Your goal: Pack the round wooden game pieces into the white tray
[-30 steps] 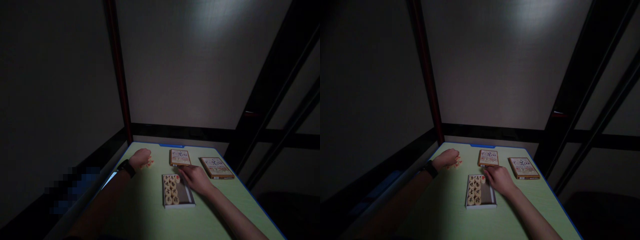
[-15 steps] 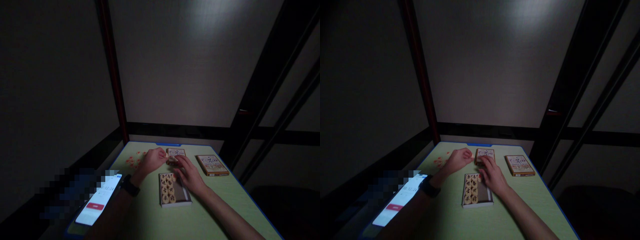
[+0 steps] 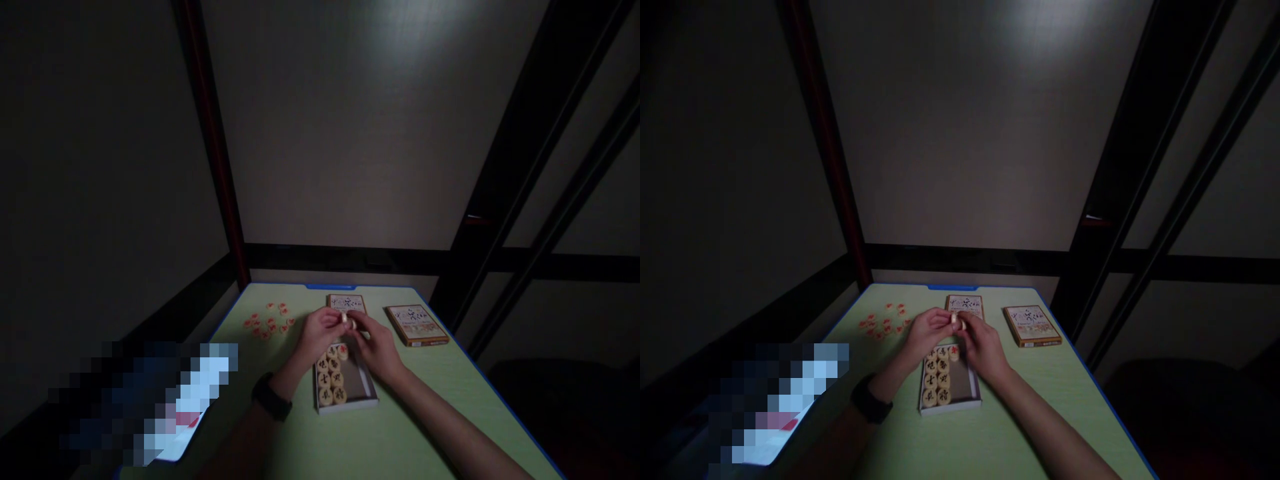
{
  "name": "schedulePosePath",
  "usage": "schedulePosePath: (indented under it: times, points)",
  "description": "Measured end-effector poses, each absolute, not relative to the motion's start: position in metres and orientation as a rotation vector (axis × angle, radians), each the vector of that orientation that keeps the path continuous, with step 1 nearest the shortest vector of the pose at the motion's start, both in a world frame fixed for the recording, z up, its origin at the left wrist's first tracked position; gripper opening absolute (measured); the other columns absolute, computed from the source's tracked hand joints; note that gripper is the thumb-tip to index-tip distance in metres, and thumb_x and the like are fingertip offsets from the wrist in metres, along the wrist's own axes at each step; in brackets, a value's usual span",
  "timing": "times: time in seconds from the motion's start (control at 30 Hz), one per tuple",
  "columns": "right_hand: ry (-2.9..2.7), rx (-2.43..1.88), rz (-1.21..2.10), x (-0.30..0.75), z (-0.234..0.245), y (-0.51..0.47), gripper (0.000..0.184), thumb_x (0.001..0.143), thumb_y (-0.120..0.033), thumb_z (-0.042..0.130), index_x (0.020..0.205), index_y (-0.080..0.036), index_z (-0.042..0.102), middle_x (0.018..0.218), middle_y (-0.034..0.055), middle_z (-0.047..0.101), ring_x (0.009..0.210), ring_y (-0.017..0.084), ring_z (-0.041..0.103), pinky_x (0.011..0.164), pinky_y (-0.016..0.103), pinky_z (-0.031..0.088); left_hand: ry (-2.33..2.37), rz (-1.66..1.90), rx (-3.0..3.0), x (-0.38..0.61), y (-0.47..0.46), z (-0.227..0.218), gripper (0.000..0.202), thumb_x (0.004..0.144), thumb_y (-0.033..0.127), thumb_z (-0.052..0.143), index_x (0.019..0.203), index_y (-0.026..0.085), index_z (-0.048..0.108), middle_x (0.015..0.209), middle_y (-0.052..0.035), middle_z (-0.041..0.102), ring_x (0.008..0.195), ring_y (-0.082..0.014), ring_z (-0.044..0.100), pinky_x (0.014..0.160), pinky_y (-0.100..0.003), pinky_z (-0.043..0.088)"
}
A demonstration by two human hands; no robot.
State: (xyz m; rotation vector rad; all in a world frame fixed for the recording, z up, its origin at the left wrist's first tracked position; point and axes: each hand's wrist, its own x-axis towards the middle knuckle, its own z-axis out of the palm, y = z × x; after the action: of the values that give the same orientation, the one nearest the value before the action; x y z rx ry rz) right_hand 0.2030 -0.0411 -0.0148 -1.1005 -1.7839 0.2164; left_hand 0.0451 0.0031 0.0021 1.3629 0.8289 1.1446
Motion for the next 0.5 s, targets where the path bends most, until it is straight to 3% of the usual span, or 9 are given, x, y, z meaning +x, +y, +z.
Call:
schedulePosePath:
  times: [0.2, 0.37, 0.5]
  points:
    - [-1.627, -1.093, 0.52, 0.209, -0.008, -0.032, 0.016, 0.081, -0.023, 0.063, 0.096, -0.019, 0.07, 0.102, 0.0092, 0.073, 0.093, 0.023, 0.068, 0.085, 0.039, 0.056, 0.971, 1.243, 1.333, 0.033, 0.014, -0.006, 0.027, 0.061, 0.018, 0.084, 0.076, 0.015, 0.062, 0.08, -0.0055, 0.074, 0.079, -0.0178, 0.072, 0.076, -0.028, 0.057]
    - [-1.703, -1.067, 0.792, 0.22, 0.001, -0.029, 0.018, 0.078, -0.026, 0.066, 0.094, -0.018, 0.068, 0.093, 0.0069, 0.073, 0.083, 0.02, 0.069, 0.077, 0.035, 0.057, 1.047, 1.219, 1.423, 0.028, 0.019, -0.013, 0.025, 0.063, 0.014, 0.079, 0.084, 0.016, 0.063, 0.069, 0.0006, 0.07, 0.069, -0.0144, 0.069, 0.067, -0.024, 0.055]
    - [-1.7, -1.036, 0.9, 0.22, 0.002, -0.03, 0.022, 0.078, -0.033, 0.068, 0.094, -0.018, 0.068, 0.087, 0.0056, 0.072, 0.077, 0.018, 0.068, 0.073, 0.034, 0.056, 1.01, 1.186, 1.496, 0.028, 0.018, -0.015, 0.027, 0.063, 0.016, 0.079, 0.085, 0.016, 0.065, 0.08, -0.0014, 0.071, 0.074, -0.0145, 0.069, 0.068, -0.023, 0.055]
